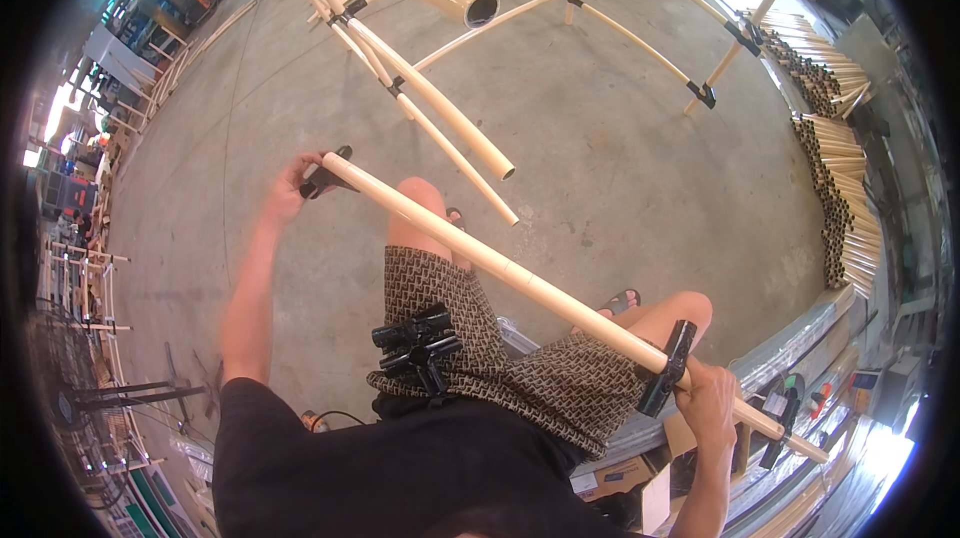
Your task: The person attaches several plastic joint connectors to a long wooden pole and then connects the assembly to a larger structural framework made of similar poles.
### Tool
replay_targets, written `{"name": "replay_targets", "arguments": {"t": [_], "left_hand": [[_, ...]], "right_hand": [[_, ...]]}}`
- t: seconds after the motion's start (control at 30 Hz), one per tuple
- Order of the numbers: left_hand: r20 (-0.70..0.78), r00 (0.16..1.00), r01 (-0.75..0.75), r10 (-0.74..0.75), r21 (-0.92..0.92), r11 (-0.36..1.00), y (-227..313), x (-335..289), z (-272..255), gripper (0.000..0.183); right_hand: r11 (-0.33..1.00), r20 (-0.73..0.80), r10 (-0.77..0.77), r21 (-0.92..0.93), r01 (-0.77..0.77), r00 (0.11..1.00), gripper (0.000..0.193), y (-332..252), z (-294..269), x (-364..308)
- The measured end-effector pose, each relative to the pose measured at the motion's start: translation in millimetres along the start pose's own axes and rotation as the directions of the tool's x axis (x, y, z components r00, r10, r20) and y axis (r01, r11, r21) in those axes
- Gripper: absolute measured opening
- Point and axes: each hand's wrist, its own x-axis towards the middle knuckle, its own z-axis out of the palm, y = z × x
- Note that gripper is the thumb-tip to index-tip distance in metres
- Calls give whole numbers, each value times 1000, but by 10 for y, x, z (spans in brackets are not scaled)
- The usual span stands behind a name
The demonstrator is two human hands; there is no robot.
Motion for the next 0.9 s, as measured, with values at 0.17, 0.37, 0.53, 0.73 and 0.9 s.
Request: {"name": "replay_targets", "arguments": {"t": [0.17,0.37,0.53,0.73,0.9], "left_hand": [[-97,979,101,-178,-529,843,-336,-205,235,27],[-131,979,101,-154,-343,934,-534,-261,456,52],[-93,953,267,-290,-205,942,-478,-243,344,64],[-127,949,252,-287,-241,937,-574,-242,508,72],[-133,949,262,-286,-170,950,-672,-142,276,73]], "right_hand": [[999,36,29,-44,-27,999,23,8,-61,-23],[995,66,34,-91,-28,997,22,95,-33,-77],[995,64,32,-96,-26,997,21,76,-36,-67],[990,83,12,-139,0,996,21,83,-101,-87],[981,71,-5,-196,19,997,20,-3,-215,-53]]}}
